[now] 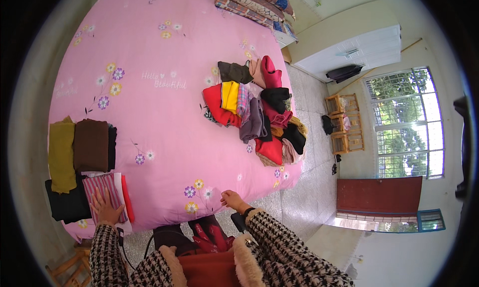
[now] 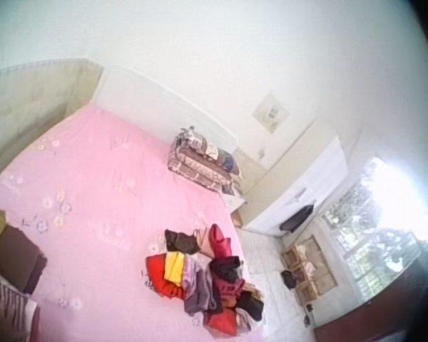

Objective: The person folds several garments on a bed, including black pants, olive-green pants, pink-and-white striped pants, and beige pants. Each item is unfolded, aligned, folded in half or quarters, and placed into a growing stack on the left side of the bed.

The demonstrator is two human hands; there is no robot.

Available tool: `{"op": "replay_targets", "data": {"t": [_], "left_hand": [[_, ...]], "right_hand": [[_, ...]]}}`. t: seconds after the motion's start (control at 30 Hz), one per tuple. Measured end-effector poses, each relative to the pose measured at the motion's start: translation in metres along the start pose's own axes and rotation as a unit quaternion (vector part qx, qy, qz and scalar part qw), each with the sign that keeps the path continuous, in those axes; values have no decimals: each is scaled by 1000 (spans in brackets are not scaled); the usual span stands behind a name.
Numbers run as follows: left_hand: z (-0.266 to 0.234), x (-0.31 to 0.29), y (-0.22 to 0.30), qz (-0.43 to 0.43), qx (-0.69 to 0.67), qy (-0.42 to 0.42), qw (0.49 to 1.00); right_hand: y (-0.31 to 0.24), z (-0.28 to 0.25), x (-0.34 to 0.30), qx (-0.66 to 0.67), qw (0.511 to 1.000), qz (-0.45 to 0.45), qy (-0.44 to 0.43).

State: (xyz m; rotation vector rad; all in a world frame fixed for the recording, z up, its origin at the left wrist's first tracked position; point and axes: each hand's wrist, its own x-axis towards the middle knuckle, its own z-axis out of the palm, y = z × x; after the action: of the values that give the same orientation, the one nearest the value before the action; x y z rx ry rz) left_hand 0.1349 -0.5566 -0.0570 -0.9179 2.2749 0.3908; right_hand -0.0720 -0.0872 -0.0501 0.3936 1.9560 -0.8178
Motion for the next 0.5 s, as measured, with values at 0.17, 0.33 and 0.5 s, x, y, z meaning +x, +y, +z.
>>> {"op": "replay_targets", "data": {"t": [0.17,0.33,0.5], "left_hand": [[-21,-19,15,-14,-4,25,1000],[-8,-32,32,-67,-20,64,995],[51,-37,42,-122,-21,109,986]], "right_hand": [[-1,-20,4,-13,999,-34,-9],[20,-56,11,8,999,-49,-3],[58,-124,32,24,998,-46,43]]}}
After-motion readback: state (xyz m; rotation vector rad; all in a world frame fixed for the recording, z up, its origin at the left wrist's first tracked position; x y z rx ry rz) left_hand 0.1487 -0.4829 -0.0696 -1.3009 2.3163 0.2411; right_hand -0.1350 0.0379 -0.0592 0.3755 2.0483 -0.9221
